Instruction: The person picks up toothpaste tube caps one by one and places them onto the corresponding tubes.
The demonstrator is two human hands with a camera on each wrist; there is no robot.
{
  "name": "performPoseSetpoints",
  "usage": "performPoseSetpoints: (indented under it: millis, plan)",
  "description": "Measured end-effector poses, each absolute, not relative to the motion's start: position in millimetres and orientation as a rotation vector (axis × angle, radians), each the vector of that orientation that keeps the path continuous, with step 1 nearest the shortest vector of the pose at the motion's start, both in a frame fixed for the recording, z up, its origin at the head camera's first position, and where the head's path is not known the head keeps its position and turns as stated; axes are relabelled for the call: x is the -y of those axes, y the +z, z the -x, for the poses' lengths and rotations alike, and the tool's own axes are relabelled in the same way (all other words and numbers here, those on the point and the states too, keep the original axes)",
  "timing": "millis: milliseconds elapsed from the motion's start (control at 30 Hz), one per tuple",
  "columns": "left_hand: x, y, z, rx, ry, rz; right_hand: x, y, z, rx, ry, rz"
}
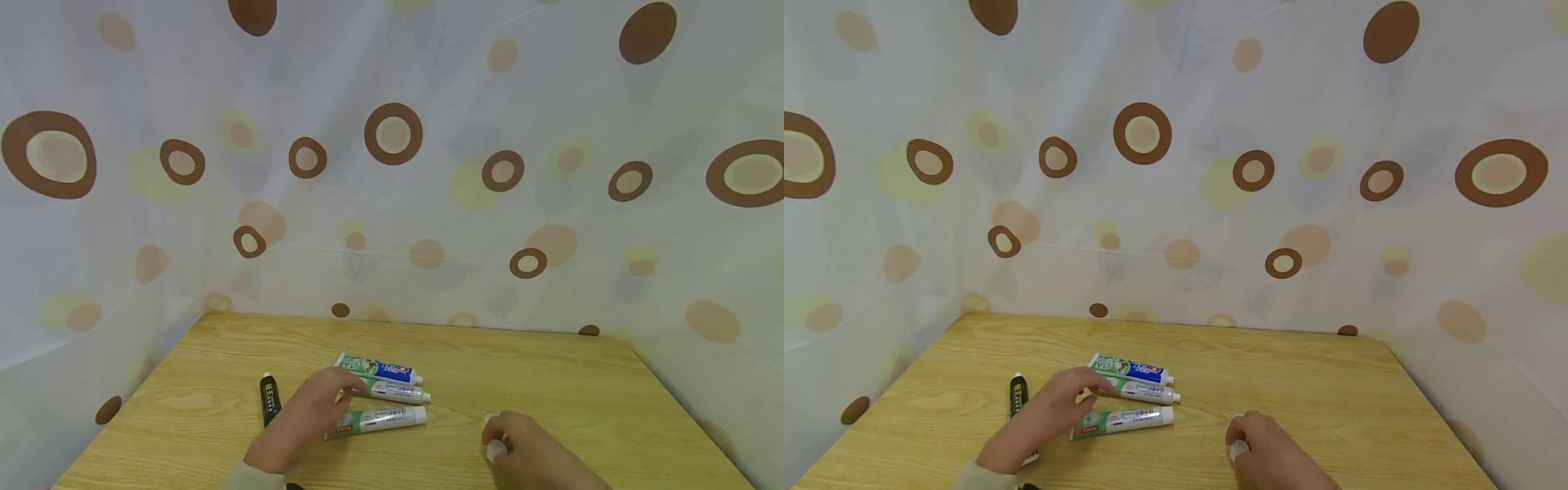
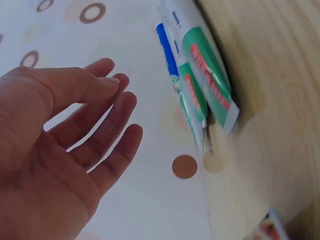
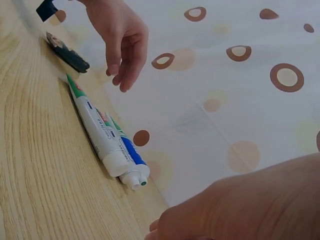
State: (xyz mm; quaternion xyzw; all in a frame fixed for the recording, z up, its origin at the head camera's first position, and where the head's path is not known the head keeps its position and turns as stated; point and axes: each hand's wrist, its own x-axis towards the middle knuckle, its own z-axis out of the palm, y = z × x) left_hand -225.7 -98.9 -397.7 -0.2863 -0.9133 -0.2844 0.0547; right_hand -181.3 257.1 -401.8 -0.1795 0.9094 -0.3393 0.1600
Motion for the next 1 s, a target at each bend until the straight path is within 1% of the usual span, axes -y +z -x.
performPoseSetpoints:
  millis: [167,433,700,1000]
  plan:
    - [112.8,-390.3,223.8,2.720,-0.870,0.709,-260.3,-399.6,182.6,-2.668,-0.961,0.599]
    - [135.6,-383.1,220.0,2.666,-0.942,0.449,-257.1,-396.3,181.8,-2.642,-1.074,0.488]
    - [157.3,-382.1,220.9,2.730,-0.954,0.284,-254.2,-392.9,177.7,-2.703,-1.108,0.481]
    - [169.2,-380.2,220.3,2.794,-0.977,0.137,-252.2,-388.8,176.6,-2.736,-1.102,0.468]
